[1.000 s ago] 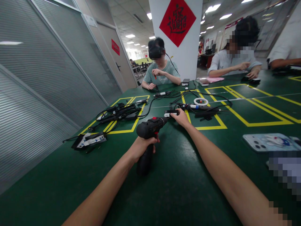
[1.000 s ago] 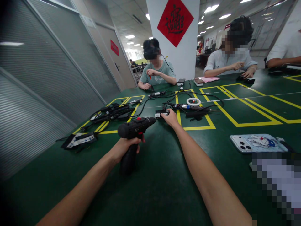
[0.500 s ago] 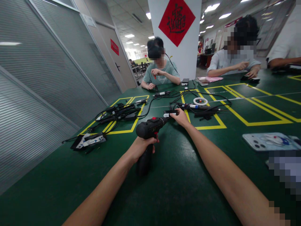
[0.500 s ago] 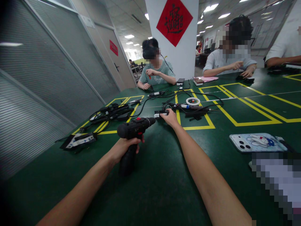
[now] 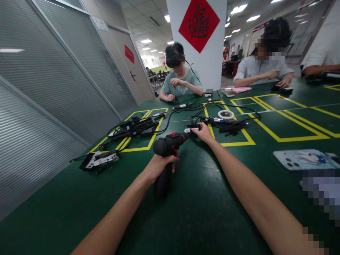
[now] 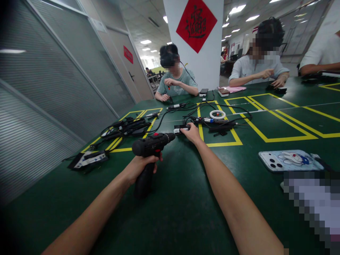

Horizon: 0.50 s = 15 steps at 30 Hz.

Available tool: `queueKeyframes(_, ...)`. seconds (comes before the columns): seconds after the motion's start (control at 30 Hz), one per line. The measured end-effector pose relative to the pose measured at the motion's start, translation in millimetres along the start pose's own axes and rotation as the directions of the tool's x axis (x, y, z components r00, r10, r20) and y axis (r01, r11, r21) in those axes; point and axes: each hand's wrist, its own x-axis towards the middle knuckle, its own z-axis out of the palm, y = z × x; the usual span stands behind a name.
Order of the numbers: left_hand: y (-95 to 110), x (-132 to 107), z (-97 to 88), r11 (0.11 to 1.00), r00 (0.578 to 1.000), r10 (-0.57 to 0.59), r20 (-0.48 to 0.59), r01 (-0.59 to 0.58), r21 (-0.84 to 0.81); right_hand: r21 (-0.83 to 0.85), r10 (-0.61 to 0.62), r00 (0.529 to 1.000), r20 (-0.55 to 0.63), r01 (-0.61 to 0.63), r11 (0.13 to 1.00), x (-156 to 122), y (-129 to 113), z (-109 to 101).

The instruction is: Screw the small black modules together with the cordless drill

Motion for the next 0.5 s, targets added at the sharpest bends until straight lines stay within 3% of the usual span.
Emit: queueKeyframes(0.5, 0.0, 1.3, 0.8, 1.000, 1.000, -0.017, -0.010, 0.017, 0.005, 0.056, -0.023, 1.000, -0.012, 0.024, 0.998, 3.4, 7.0, 3.4)
